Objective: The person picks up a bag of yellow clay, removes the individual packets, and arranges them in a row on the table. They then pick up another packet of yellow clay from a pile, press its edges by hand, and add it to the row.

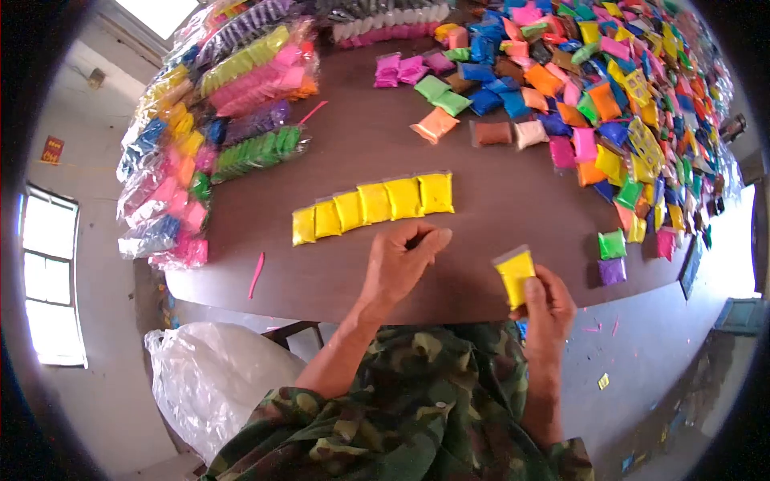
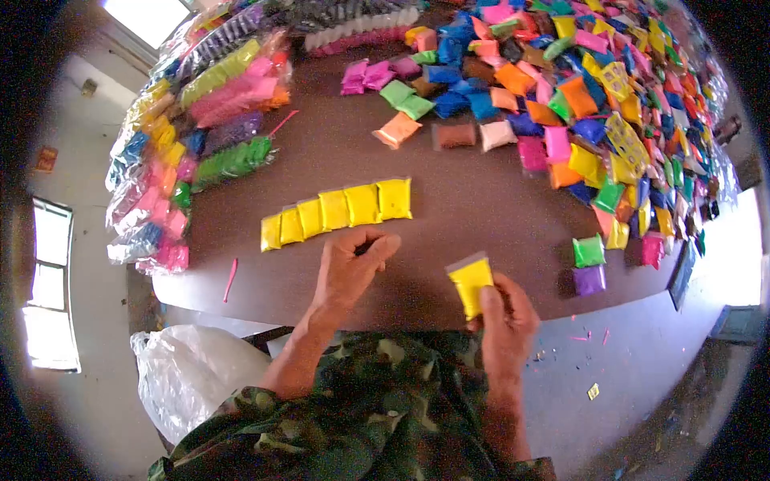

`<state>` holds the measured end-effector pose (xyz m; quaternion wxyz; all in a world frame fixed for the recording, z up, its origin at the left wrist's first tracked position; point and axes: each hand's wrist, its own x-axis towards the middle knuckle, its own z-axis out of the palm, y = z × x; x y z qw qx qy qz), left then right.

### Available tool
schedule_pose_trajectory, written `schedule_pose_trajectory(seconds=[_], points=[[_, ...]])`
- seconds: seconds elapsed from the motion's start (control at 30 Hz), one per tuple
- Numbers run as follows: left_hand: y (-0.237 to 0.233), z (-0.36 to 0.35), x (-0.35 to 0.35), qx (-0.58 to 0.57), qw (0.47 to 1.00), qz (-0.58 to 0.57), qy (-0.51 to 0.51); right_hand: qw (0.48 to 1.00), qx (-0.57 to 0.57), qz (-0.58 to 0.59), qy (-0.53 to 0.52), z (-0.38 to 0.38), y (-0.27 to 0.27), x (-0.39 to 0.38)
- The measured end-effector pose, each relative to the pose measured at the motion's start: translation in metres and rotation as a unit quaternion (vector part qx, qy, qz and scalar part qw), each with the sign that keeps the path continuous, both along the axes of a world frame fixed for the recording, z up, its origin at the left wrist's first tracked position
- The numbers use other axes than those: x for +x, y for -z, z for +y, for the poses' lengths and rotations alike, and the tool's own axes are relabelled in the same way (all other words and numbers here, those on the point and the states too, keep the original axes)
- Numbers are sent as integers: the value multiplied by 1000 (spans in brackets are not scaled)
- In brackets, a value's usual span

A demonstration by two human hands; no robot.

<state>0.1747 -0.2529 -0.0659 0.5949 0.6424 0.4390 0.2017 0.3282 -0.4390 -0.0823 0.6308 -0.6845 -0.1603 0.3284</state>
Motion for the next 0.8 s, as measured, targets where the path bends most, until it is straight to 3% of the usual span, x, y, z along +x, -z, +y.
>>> schedule_pose_trajectory(seconds=[0.1, 0.2, 0.27, 0.33, 0.43, 0.57, 0.8], points=[[-8, -11, -19, -84, 996, -13, 17, 1000, -2, -3, 8, 11, -16, -10], [-15, -29, -23, 31, 997, -31, 61, 998, 46, 14, -49, 27, -8, -33], [-15, -31, -30, 10, 998, -21, 56, 992, 36, -65, -105, 31, 13, -45], [-14, -29, -43, 12, 999, 21, 43, 987, 55, -55, -143, 36, 10, -57], [-7, -7, -79, -5, 998, -5, -55, 984, 36, 40, -168, 37, -5, -65], [-9, 43, -140, 83, 971, 6, -224, 982, 55, 59, -169, 32, 4, -54], [5, 93, -178, 130, 960, 95, -231, 980, 46, 37, -192, 31, 8, -56]])
